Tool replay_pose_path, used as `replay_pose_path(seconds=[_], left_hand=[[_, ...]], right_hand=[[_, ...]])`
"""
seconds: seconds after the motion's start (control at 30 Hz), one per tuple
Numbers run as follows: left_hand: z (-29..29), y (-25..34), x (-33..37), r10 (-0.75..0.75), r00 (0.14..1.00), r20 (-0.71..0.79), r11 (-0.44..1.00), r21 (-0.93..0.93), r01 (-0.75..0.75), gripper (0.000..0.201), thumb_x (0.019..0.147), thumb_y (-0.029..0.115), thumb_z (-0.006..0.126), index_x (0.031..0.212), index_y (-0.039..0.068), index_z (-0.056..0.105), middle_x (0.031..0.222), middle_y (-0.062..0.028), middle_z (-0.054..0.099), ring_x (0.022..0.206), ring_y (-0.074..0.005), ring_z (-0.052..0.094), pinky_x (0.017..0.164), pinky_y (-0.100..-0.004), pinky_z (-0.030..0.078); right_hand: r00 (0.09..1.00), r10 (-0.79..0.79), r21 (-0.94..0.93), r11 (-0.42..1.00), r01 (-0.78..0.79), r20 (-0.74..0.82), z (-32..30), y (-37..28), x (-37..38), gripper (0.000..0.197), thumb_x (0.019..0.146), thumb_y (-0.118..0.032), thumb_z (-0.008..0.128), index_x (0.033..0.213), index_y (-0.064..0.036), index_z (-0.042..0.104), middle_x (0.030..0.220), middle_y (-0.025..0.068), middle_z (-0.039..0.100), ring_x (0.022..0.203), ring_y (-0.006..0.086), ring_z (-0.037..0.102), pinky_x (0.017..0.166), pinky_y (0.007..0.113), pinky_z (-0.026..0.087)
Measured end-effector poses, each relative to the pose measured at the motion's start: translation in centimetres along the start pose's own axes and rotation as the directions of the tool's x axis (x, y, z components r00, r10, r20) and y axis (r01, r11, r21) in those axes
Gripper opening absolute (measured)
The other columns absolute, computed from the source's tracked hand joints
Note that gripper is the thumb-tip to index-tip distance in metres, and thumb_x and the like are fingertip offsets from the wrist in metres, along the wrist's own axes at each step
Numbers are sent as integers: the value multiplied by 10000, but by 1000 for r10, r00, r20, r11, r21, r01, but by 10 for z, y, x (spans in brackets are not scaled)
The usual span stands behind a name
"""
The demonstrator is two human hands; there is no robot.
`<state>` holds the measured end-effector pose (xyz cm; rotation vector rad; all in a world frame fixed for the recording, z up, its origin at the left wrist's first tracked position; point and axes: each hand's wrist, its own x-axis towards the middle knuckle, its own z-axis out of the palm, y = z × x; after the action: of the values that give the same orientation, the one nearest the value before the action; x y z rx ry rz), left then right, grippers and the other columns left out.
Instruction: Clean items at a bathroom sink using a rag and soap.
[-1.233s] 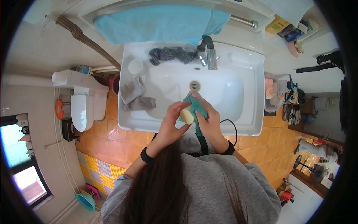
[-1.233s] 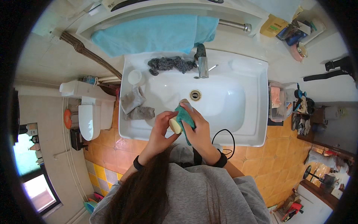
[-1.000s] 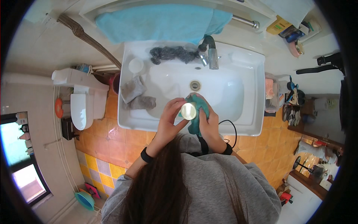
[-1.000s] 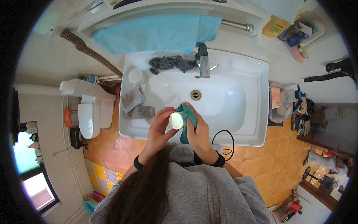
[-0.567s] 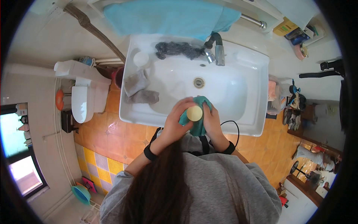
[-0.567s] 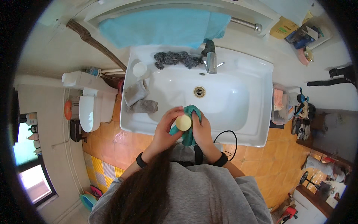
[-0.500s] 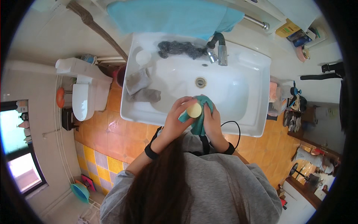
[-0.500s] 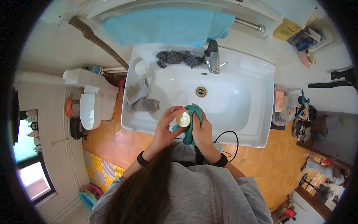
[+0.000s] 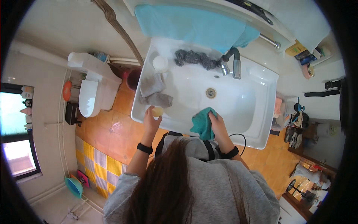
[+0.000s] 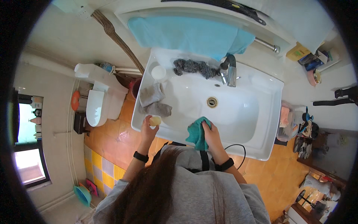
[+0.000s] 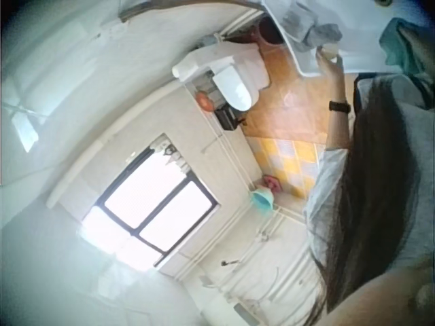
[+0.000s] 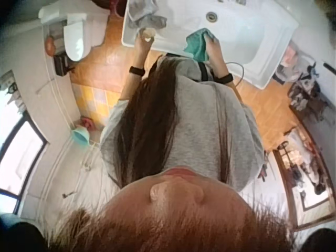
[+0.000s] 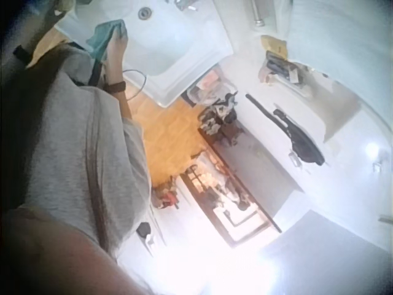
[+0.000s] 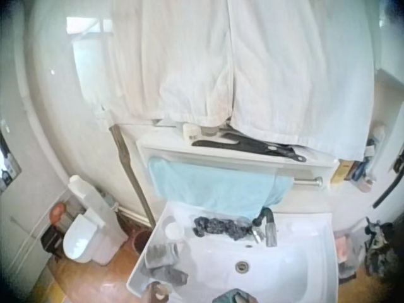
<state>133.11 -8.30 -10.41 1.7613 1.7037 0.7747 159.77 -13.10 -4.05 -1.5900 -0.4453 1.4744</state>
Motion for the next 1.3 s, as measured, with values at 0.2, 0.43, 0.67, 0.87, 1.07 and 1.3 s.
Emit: replay_pose_path(seconds=[0.2,0.43,0.67,0.87,1.07,1.3], left_hand=[[11,-30,2,-152,987,60,939,322,125,532,621,66,631,1103,3,414,986,-210,506,944,-387,484,817,-435,415],[-4,-12,13,-206,978,33,916,357,181,659,646,113,650,1208,-44,344,1056,-244,482,1026,-398,459,870,-423,398],[-109,209,123,256,960,-113,961,-80,-266,318,707,135,661,993,33,566,880,-94,586,750,-194,543,662,-287,430],[-67,272,165,416,856,-307,825,-269,-497,195,726,79,629,912,43,582,775,-48,583,677,-145,533,622,-254,423],[63,224,66,455,750,479,837,-519,-176,195,739,116,668,897,37,586,818,-41,597,742,-117,572,676,-259,460],[75,387,85,857,509,72,479,-473,-739,370,724,123,659,1061,39,532,1014,-135,555,914,-292,557,782,-341,451]], right_hand=[[997,-51,-75,996,47,-53,-16,12,3,313,875,-241,480,1004,36,552,873,87,601,775,144,561,701,270,449],[992,-97,-45,995,93,-86,-24,23,13,325,871,-243,481,1019,39,546,878,103,606,796,167,564,728,289,443],[989,-125,-61,991,120,-84,-37,22,18,335,867,-250,483,1019,42,546,853,113,614,785,179,571,720,292,444],[974,-166,-89,984,153,-156,-49,16,14,310,861,-229,486,1005,35,558,831,100,610,753,161,562,698,285,445],[926,-241,-15,969,248,-292,-63,-9,-5,265,853,-194,496,997,18,561,836,78,600,775,138,543,716,265,433],[911,-194,255,920,297,-364,-103,-47,-28,225,860,-182,481,947,13,551,782,33,557,744,103,497,676,240,414]])
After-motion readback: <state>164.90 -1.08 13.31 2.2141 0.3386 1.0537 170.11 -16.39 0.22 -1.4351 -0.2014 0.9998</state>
